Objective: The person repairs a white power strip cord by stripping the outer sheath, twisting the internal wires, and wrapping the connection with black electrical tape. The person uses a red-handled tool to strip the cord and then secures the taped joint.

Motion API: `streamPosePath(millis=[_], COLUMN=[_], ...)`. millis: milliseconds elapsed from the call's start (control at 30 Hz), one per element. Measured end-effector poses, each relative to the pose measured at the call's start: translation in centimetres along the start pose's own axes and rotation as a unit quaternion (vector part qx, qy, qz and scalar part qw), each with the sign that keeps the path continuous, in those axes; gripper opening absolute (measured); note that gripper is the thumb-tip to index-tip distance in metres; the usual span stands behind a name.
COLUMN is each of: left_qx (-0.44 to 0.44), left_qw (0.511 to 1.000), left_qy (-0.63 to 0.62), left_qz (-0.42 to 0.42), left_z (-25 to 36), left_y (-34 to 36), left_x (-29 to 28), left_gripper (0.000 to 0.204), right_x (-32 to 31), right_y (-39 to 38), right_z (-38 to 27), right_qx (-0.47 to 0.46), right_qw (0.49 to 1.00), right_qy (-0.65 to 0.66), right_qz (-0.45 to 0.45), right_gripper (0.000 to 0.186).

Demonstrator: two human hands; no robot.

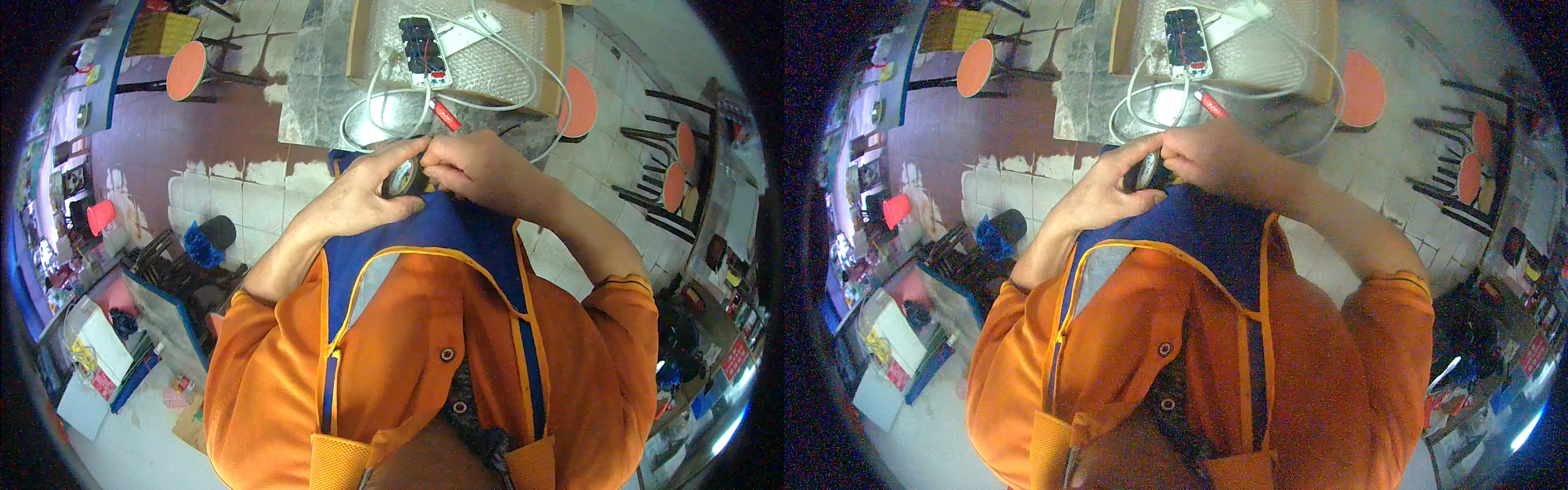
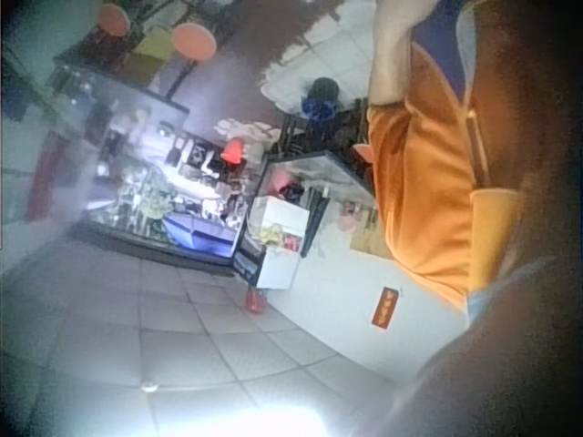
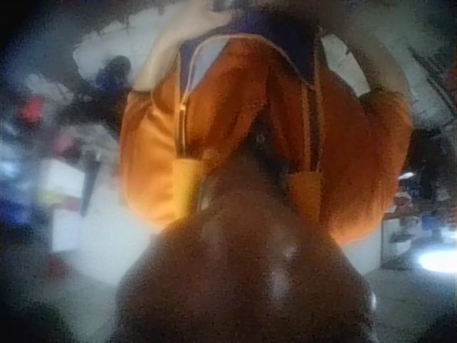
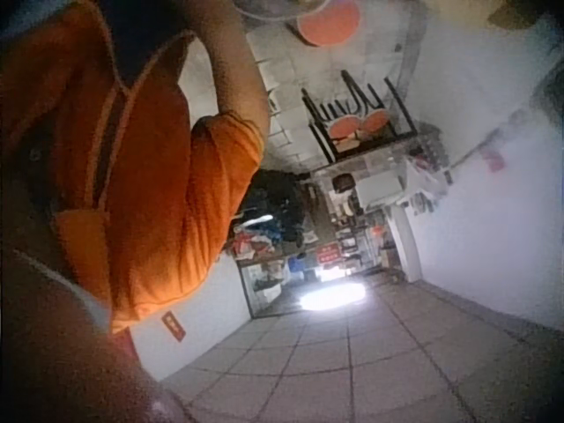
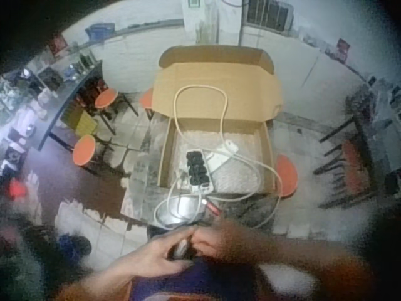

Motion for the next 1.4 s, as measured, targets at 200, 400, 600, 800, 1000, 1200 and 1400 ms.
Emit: streamPosePath(millis=[200,400,600,800,1000,1200,1400], left_qx=[0.051,0.06,0.061,0.05,0.022,0.024,0.032], left_qw=[0.998,0.998,0.997,0.998,0.999,0.999,0.999], left_qy=[0.016,0.024,0.027,0.011,-0.019,0.0,-0.003], left_qz=[0.014,0.021,0.028,0.03,0.036,0.047,0.026], left_z=[1.1,0.8,0.9,0.0,-0.4,0.0,-0.1], left_y=[0.0,0.0,0.0,-0.3,-0.4,-0.6,-0.6], left_x=[0.0,-0.1,-0.2,-0.4,-0.9,-0.9,-0.2], left_gripper=[0.067,0.06,0.063,0.068,0.071,0.07,0.066], right_x=[0.5,1.0,0.4,-1.4,-1.9,0.2,0.6], right_y=[0.5,0.3,-0.1,-0.8,-0.9,-0.3,-0.3], right_z=[0.0,0.1,-0.5,1.4,0.7,-0.4,-0.9], right_qx=[-0.007,-0.025,-0.056,0.029,0.011,0.009,-0.007], right_qw=[1.0,0.998,0.992,0.992,0.996,0.997,0.989], right_qy=[-0.024,-0.061,-0.09,-0.081,0.03,-0.081,-0.147], right_qz=[-0.016,0.004,0.07,0.092,0.078,-0.004,0.033], right_gripper=[0.01,0.011,0.016,0.017,0.016,0.015,0.011])
Point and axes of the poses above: each hand's wrist, its own y-axis towards the middle knuckle, its own x-axis out of the palm, z = x × y, the point moved 10 cm from there along y, towards the middle knuckle, and after that the axes turned 7 degrees about -x, right-handed, at the moved point
